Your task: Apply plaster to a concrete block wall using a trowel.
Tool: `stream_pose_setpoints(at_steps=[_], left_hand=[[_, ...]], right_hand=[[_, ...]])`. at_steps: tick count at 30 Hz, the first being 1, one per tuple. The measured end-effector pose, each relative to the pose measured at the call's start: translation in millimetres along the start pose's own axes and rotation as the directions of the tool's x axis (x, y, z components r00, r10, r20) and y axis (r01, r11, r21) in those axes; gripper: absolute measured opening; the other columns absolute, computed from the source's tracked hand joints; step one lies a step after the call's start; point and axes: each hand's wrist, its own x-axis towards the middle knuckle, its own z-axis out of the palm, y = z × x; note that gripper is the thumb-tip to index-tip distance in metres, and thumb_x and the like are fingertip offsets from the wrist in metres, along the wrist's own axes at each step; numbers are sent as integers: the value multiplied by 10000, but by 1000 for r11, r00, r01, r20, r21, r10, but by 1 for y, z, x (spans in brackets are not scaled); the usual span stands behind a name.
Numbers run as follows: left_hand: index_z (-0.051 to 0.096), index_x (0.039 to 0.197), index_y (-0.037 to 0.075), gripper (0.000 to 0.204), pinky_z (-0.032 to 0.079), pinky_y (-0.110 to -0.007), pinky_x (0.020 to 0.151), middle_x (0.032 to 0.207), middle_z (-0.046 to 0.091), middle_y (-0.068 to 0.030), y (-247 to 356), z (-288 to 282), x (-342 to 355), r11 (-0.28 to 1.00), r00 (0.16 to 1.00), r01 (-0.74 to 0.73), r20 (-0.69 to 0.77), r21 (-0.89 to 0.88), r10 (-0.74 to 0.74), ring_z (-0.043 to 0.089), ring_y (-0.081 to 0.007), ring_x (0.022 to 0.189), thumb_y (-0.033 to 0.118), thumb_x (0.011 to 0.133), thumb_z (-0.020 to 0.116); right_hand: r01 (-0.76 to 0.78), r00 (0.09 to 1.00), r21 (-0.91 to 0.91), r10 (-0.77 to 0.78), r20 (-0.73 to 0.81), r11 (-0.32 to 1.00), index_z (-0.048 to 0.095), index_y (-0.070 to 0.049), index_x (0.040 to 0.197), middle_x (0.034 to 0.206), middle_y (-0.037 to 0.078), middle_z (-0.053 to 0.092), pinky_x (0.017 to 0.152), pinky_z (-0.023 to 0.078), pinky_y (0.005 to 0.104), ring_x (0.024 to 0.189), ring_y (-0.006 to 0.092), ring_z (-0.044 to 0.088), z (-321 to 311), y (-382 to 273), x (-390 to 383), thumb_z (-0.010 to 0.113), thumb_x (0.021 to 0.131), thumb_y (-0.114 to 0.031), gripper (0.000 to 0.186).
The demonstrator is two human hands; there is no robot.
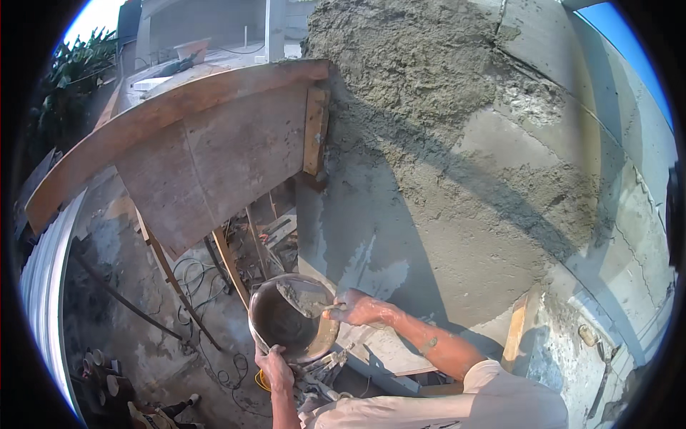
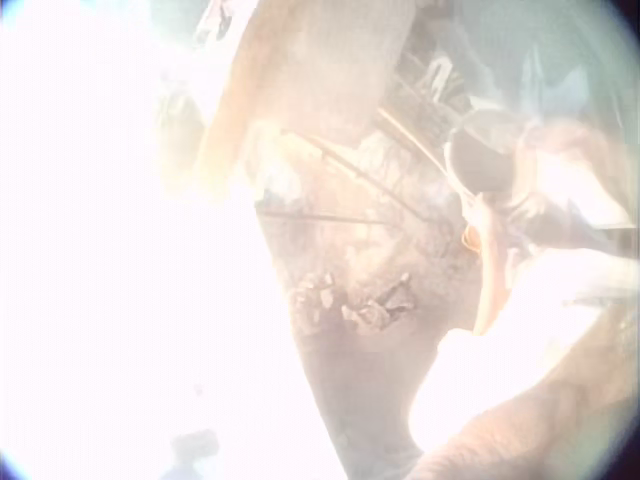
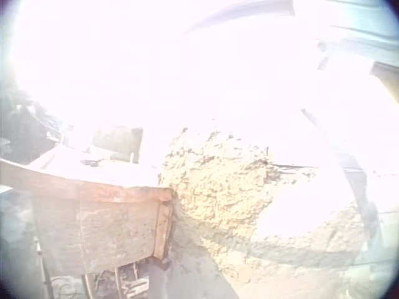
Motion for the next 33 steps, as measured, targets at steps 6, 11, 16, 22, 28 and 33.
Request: stream_pose_setpoints(at_steps=[6, 11, 16, 22, 28, 33], left_hand=[[645, 1299, -49, 589, 507, -298, 740, 1054, 681, -47, -36, -64, 13, 986, 998, -29, -41, 167, 37, 636, -161, 863, -82, 725, 515], [462, 1567, 51, 815, 558, -462, 774, 1059, 726, -218, -104, -143, 51, 563, 888, -362, 90, 743, 451, 687, -330, 828, 85, 785, 688], [392, 1656, 170, 972, 575, -495, 816, 1072, 739, -245, -114, -162, 41, 357, 869, -329, 132, 874, 477, 715, -331, 881, 68, 756, 745], [642, 1316, -76, 670, 523, -278, 773, 1148, 679, -68, -42, -130, -37, 994, 957, -36, -284, 104, 65, 648, -179, 932, -81, 661, 499], [702, 1176, 4, 423, 498, -309, 703, 928, 654, -6, -93, -229, -53, 979, 837, 139, -546, 151, -35, 602, -148, 785, -26, 773, 576], [706, 1166, -12, 434, 500, -303, 675, 928, 672, -51, -98, -254, -75, 952, 714, 282, -690, 121, -123, 622, -139, 759, -42, 749, 588]], right_hand=[[254, 773, -563, -515, -371, 786, 699, 73, 1065, 945, 245, 744, 847, 549, 470, 957, 400, 739, -117, -142, -140, 769, 950, -345, 439], [521, 668, -589, -725, -171, 618, 712, 56, 1082, 850, 139, 727, 699, 565, 376, 757, 198, 711, -166, -229, -229, 739, 999, -319, 385], [913, 404, -15, -911, -86, 407, 707, 31, 1055, 774, 74, 689, 428, 482, 216, 460, 75, 556, -238, -236, -232, 693, 1043, -267, 299], [904, 233, -40, -568, -789, 425, 678, 16, 1053, 728, 36, 646, 422, 490, 215, 505, 72, 573, -287, -129, -169, 667, 1051, -238, 254], [350, 930, 489, -235, -282, 799, 681, -8, 1036, 722, 48, 634, 433, 493, 261, 522, 98, 577, -80, 34, -19, 701, 1009, -241, 236], [-370, 913, -656, 386, -127, 658, 729, -25, 1002, 801, 123, 705, 612, 593, 418, 666, 287, 697, 73, 403, 69, 647, 966, -221, 216]])
